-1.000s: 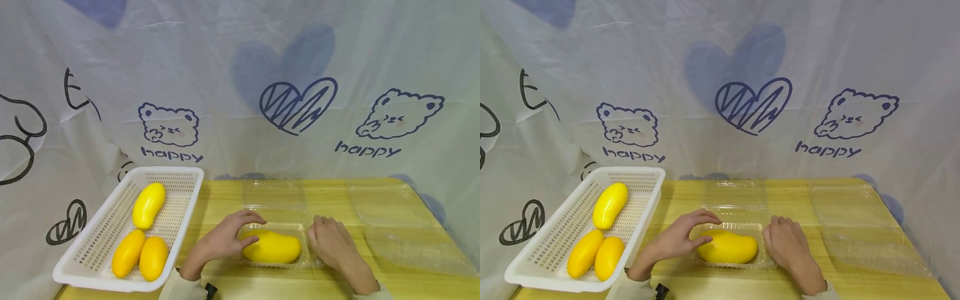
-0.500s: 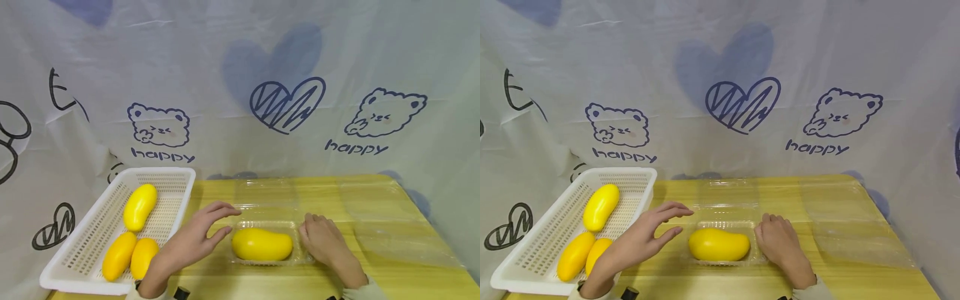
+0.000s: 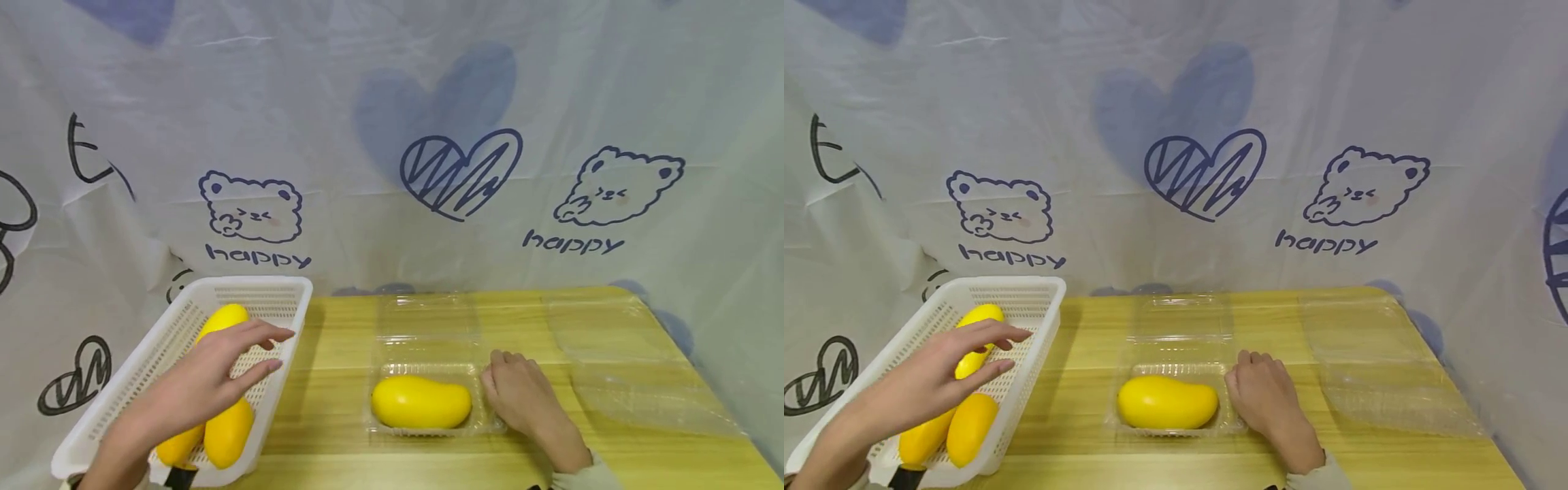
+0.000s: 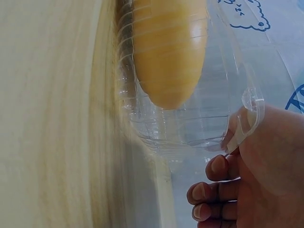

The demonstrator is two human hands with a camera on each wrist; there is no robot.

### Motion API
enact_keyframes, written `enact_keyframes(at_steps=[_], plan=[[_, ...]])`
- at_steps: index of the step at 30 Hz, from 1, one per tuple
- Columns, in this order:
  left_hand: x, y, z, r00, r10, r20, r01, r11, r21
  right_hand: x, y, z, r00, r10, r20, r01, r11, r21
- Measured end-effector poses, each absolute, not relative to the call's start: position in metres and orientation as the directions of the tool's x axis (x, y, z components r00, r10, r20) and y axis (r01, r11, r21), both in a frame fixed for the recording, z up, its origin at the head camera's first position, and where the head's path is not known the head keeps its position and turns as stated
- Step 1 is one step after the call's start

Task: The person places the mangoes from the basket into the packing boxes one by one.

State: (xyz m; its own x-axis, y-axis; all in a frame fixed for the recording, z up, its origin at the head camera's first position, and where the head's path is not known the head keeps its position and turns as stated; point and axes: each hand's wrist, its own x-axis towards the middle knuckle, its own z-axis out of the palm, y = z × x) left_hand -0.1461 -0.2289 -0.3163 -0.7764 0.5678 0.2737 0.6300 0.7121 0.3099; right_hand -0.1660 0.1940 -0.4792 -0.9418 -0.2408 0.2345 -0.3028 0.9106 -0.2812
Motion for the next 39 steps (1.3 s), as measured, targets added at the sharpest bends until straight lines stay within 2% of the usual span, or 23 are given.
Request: enact_keyframes(at_steps=[7,15,22,27,33,39], plan=[[-0.165,-0.272,-0.310,-0.818,0.555,0.155,0.575,0.768,0.283,-0.165,0.194,-0.480,-0.943,-0.233,0.238,-0.296,0.914,-0.276],[-0.183,-0.293,-0.325,-0.817,0.573,-0.064,0.528,0.789,0.315,-0.166,0.194,-0.482,-0.943,-0.235,0.237,-0.298,0.914,-0.277],[-0.203,-0.303,-0.342,-0.783,0.561,-0.268,0.431,0.801,0.416,-0.166,0.193,-0.481,-0.949,-0.229,0.216,-0.286,0.914,-0.288],[-0.211,-0.304,-0.351,-0.752,0.581,-0.311,0.430,0.790,0.437,-0.165,0.192,-0.481,-0.949,-0.232,0.213,-0.288,0.913,-0.289],[-0.214,-0.300,-0.358,-0.734,0.539,-0.414,0.337,0.817,0.467,-0.165,0.193,-0.482,-0.945,-0.233,0.230,-0.293,0.915,-0.277],[-0.218,-0.294,-0.366,-0.704,0.515,-0.489,0.299,0.840,0.453,-0.166,0.193,-0.480,-0.940,-0.237,0.247,-0.303,0.912,-0.276]])
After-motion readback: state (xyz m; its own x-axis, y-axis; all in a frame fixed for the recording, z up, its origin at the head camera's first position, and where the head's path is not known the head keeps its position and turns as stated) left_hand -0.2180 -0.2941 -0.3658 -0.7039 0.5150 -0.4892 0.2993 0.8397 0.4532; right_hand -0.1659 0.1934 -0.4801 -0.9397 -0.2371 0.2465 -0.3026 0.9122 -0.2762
